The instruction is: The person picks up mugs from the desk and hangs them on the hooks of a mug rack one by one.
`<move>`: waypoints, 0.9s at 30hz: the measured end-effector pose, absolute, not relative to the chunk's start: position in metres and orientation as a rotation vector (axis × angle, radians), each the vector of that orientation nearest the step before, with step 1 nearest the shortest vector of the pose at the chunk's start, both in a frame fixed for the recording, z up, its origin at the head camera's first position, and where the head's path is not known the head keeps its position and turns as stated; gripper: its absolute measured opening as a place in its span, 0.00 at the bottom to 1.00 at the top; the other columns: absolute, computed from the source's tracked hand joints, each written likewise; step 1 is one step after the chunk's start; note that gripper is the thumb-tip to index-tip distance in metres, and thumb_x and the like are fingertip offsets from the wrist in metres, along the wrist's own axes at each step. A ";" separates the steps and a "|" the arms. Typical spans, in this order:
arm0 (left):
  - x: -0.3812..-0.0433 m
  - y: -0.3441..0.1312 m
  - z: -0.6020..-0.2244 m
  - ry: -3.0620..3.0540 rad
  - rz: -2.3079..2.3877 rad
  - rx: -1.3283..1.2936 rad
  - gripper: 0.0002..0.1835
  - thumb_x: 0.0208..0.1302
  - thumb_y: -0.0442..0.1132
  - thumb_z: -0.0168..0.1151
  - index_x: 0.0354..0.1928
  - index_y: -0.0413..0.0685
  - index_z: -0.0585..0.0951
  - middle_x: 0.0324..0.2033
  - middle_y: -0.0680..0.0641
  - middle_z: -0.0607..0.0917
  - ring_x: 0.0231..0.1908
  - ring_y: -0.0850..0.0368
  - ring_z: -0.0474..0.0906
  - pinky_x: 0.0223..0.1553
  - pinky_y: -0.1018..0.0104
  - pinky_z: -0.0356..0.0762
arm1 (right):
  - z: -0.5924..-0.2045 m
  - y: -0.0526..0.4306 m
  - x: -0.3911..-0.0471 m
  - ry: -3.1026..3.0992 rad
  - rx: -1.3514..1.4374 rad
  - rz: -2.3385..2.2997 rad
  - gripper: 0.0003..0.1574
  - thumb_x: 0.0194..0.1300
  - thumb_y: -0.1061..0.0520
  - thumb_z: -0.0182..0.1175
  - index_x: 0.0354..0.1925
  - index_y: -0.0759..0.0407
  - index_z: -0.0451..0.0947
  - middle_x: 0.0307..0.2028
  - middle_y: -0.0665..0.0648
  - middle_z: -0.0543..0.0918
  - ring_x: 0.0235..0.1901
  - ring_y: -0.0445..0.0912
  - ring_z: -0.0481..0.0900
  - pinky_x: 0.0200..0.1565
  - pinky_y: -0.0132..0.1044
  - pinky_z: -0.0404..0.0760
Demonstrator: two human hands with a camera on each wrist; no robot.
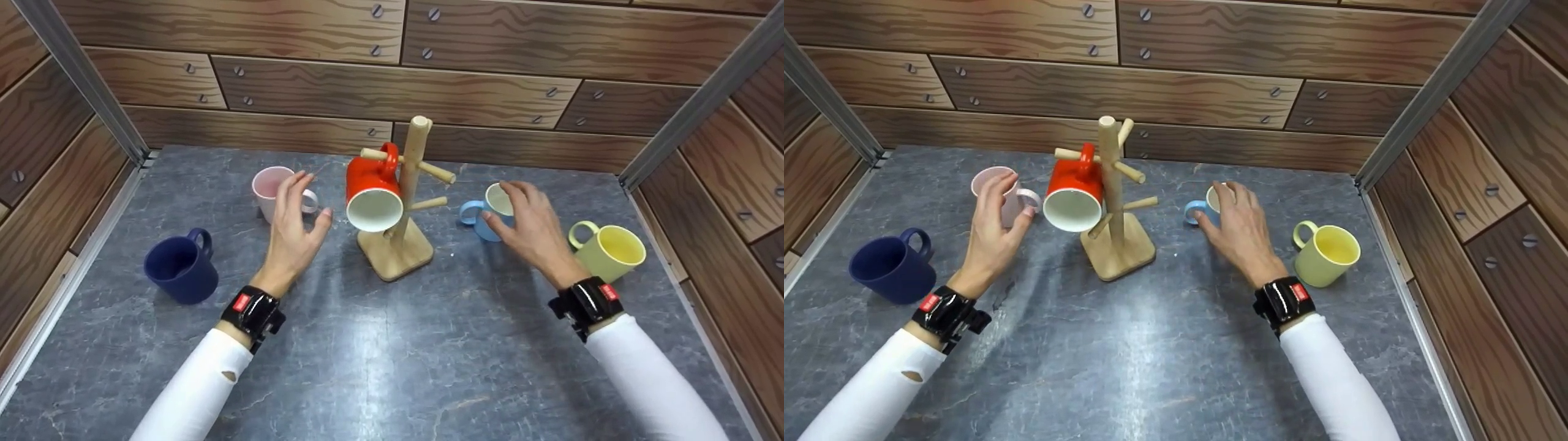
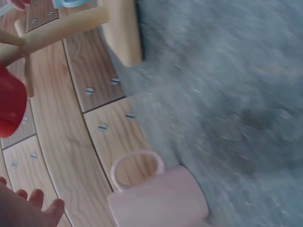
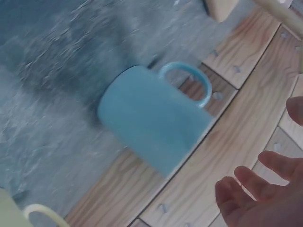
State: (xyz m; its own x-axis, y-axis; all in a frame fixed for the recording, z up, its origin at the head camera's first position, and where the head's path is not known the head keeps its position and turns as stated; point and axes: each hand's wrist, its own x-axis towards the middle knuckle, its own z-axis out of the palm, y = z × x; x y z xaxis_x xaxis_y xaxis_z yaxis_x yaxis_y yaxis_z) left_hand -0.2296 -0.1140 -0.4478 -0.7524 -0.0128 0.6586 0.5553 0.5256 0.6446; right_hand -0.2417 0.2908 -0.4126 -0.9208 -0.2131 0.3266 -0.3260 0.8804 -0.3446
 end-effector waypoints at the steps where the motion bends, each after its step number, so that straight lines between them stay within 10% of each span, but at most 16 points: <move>1: -0.228 -0.116 -0.451 -2.170 -1.189 -0.441 0.34 0.64 0.45 0.61 0.69 0.34 0.72 0.68 0.33 0.69 0.69 0.41 0.67 0.72 0.49 0.63 | -0.414 0.293 -0.244 -2.787 0.403 0.571 0.43 0.71 0.44 0.65 0.72 0.68 0.67 0.69 0.73 0.68 0.67 0.70 0.65 0.68 0.66 0.63; 14: -0.211 -0.140 -0.469 -2.340 -0.834 -0.529 0.40 0.56 0.41 0.70 0.71 0.33 0.69 0.69 0.32 0.69 0.69 0.37 0.66 0.72 0.40 0.60 | -0.413 0.304 -0.272 -3.065 0.268 0.652 0.59 0.69 0.35 0.65 0.82 0.59 0.50 0.77 0.76 0.51 0.76 0.72 0.50 0.71 0.71 0.53; 27: -0.194 -0.147 -0.465 -2.745 -0.565 -0.428 0.54 0.60 0.63 0.70 0.79 0.43 0.60 0.80 0.39 0.54 0.79 0.31 0.41 0.71 0.22 0.39 | -0.413 0.302 -0.290 -3.197 0.183 0.639 0.61 0.69 0.36 0.64 0.83 0.58 0.44 0.78 0.76 0.47 0.74 0.75 0.53 0.69 0.73 0.56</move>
